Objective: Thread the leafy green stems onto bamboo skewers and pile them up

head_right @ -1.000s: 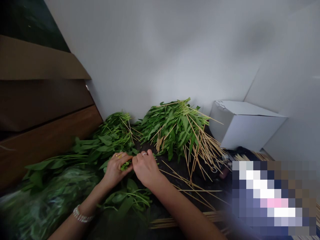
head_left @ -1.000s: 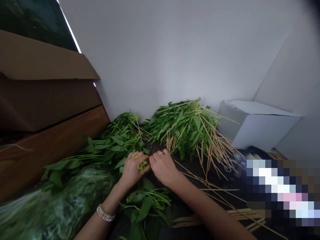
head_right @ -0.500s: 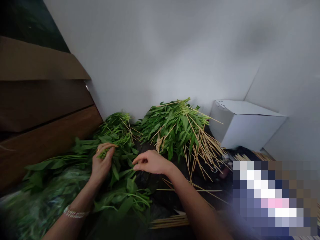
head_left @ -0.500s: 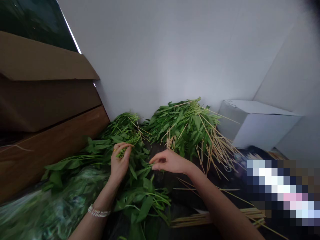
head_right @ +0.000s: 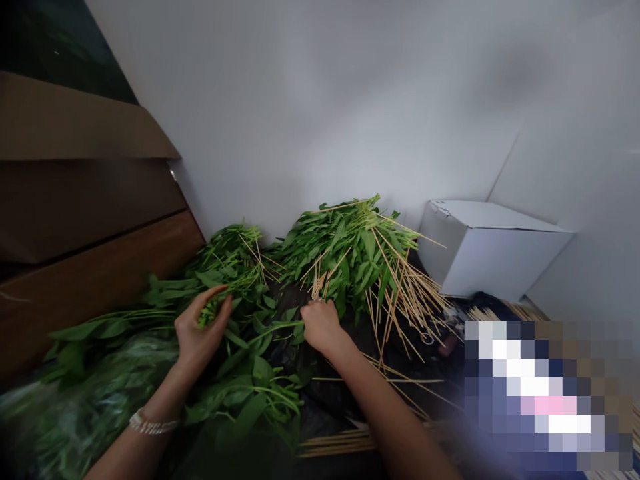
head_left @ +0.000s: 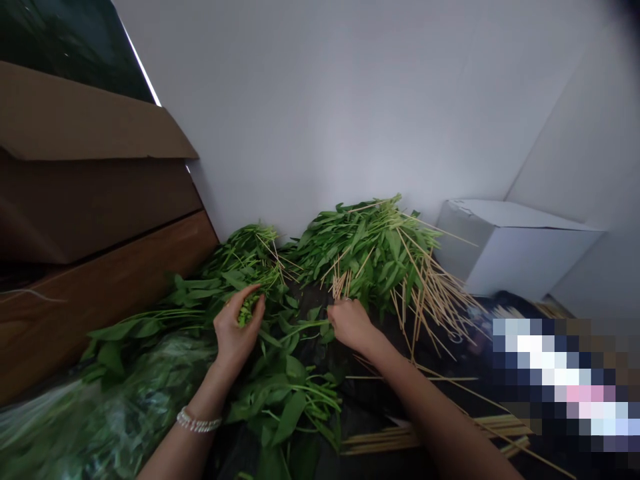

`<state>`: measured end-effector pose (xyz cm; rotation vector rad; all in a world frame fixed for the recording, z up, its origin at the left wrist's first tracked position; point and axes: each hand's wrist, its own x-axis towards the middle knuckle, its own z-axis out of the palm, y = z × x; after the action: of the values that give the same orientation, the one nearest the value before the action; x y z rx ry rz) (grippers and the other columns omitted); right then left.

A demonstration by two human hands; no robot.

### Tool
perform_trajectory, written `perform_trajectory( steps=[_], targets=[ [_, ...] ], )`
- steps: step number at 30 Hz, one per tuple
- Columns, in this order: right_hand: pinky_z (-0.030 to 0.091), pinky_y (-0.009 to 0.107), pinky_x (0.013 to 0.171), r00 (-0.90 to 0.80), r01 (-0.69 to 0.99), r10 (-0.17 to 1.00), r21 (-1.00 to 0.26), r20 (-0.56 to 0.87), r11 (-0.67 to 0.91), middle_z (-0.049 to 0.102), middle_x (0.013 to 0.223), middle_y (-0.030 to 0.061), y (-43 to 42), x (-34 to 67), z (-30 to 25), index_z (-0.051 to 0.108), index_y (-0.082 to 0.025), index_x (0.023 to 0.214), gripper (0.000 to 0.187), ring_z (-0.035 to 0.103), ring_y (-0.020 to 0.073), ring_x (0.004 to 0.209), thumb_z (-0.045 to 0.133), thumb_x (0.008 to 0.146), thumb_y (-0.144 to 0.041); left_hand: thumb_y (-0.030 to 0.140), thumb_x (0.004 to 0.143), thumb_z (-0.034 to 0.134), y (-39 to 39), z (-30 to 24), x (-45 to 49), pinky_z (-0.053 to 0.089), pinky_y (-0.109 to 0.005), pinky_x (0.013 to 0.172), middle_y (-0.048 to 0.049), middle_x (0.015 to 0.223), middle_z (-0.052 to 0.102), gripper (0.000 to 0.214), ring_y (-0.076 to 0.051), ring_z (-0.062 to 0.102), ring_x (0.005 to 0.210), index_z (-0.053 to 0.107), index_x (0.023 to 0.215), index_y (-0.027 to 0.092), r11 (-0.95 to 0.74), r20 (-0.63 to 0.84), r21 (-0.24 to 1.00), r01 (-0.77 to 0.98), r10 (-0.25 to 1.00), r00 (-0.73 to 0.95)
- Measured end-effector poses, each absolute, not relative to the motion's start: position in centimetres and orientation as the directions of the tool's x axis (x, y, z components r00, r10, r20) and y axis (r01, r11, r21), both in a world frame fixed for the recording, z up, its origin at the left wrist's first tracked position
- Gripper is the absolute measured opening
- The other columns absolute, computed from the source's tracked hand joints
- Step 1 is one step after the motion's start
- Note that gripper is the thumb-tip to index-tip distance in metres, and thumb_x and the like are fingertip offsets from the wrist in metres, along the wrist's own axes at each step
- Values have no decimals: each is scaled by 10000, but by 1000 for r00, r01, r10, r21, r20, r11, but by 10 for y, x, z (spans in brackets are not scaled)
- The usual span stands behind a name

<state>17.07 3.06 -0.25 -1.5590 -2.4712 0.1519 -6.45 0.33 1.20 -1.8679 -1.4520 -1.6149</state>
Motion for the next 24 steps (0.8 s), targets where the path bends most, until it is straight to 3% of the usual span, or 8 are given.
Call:
perform_trajectory(
  steps=[3,5,7,10,16,24],
  targets=[
    [432,304,794,-342,882,917,-265,207,389,700,1004,89,36,177,3,655,-194,945,183,631,224,977,499,859,-153,213,844,605,4,12,-65,497,-287,816,-37,906,716,135,-176,669,839,677,953,180,-471,867,354,808,488,-96],
    [444,278,755,-224,830,940,-455,256,322,707,967,70,41,180,4,625,-205,983,181,651,194,899,475,887,-174,210,848,598,4,13,-66,501,-288,801,-38,893,716,129,-177,669,824,679,942,176,-462,867,368,807,484,-119],
    [457,249,689,-132,662,962,-701,239,265,712,843,42,47,181,2,609,-201,939,140,661,161,756,487,878,-169,212,850,596,4,14,-66,502,-289,793,-38,884,716,127,-177,669,818,680,938,175,-458,868,372,808,480,-128],
    [466,215,589,-147,451,972,-863,181,229,687,702,-4,51,179,-3,585,-191,878,105,629,118,570,486,870,-156,213,852,597,4,13,-64,501,-291,793,-38,887,718,124,-177,672,820,680,937,177,-473,871,355,806,480,-101],
    [450,200,539,-200,347,966,-910,166,228,660,632,-23,48,172,-4,579,-188,811,90,588,98,493,509,861,-161,202,862,594,4,5,-61,485,-289,754,-30,854,700,136,-166,660,779,675,970,187,-530,855,280,801,517,43],
    [417,229,654,-241,664,927,-648,287,374,719,810,14,33,163,2,661,-226,905,137,649,152,719,534,857,-205,203,878,589,6,1,-60,448,-326,758,-44,863,674,191,-187,614,822,688,1041,216,-532,829,58,845,498,256]
  ],
)
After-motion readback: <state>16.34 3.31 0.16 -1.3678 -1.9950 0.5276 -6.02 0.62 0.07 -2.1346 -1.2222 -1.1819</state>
